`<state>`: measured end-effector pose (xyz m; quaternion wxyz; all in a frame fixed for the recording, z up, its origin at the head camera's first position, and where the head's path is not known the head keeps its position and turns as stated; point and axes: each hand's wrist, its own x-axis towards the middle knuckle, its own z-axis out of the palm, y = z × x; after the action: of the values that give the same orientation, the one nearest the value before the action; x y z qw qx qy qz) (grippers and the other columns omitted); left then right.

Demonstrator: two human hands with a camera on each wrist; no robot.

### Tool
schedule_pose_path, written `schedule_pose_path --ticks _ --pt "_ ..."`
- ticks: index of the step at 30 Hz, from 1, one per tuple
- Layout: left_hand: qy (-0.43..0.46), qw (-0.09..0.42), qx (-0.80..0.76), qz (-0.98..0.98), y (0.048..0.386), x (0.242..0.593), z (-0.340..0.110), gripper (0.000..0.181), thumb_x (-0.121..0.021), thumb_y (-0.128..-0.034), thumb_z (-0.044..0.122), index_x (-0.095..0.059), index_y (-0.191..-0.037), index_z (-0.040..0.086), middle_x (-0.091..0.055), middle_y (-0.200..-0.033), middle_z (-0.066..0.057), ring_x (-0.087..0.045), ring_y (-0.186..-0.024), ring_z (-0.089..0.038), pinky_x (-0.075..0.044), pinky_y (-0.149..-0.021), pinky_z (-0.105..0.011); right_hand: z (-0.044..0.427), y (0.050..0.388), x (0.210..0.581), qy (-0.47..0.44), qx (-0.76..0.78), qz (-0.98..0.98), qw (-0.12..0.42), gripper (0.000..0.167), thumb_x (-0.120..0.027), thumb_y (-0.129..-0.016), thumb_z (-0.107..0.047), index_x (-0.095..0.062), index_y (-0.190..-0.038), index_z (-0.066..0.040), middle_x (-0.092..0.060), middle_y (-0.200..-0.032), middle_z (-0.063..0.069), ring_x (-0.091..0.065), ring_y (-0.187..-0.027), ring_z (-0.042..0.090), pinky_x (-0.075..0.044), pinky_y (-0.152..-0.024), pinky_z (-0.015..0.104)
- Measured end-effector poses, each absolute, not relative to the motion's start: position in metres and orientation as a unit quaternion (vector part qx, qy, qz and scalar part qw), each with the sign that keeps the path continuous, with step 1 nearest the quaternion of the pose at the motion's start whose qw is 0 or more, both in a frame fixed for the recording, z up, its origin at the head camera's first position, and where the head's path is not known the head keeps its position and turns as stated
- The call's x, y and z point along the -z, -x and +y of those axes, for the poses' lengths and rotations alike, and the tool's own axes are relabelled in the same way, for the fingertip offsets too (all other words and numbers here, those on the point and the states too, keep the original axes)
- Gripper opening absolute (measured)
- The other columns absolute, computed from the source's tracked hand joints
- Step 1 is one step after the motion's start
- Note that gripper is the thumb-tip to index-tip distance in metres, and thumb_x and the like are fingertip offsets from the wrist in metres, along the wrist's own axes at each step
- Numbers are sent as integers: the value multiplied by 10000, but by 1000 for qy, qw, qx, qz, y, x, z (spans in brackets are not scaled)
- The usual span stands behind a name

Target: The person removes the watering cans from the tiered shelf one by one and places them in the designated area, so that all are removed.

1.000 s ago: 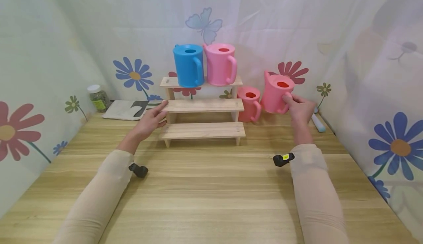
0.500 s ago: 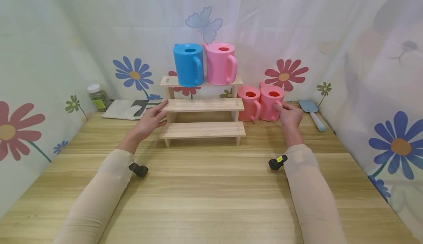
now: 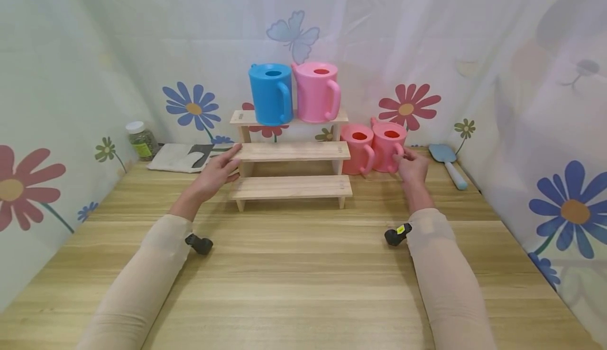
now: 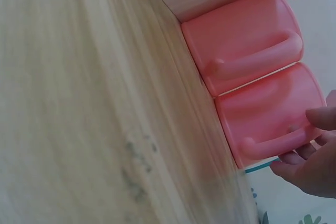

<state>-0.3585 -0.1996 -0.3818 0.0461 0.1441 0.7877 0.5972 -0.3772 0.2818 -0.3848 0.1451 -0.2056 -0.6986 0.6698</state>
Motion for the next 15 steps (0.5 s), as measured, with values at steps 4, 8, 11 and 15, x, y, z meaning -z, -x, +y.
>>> schedule_pose_path --ticks 4,8,11,15 --pt "-147 44 -597 787 358 381 -199 554 -393 -1101 195 -186 -1615 198 -62 -1667 -88 -188 -1488 -287 -384 -1115 -463 285 376 380 207 -659 -707 153 542 -698 -954 -231 -543 -1458 -101 -545 -1357 97 -525 -1123 177 -456 -1062 335" --pt "-146 46 -597 787 357 380 -198 553 -392 -1101 201 -188 -1615 198 -63 -1667 -87 -191 -1488 -287 -386 -1114 -462 282 369 366 215 -636 -716 191 573 -690 -959 -324 -525 -1473 -133 -544 -1396 72 -514 -1206 187 -455 -1062 274" --pt "-145 47 -597 787 357 380 -198 553 -393 -1101 206 -187 -1615 203 -63 -1667 -85 -192 -1488 -286 -385 -1115 -461 272 361 353 193 -635 -714 221 556 -697 -956 -319 -541 -1463 -153 -569 -1393 71 -528 -1235 193 -465 -1045 251" --pt "-145 50 -599 786 357 382 -199 557 -391 -1102 203 -177 -1616 206 -49 -1669 -82 -181 -1491 -286 -379 -1119 -462 252 350 339 134 -653 -712 218 545 -726 -934 -319 -577 -1434 -163 -592 -1373 79 -546 -1235 190 -470 -1042 262"
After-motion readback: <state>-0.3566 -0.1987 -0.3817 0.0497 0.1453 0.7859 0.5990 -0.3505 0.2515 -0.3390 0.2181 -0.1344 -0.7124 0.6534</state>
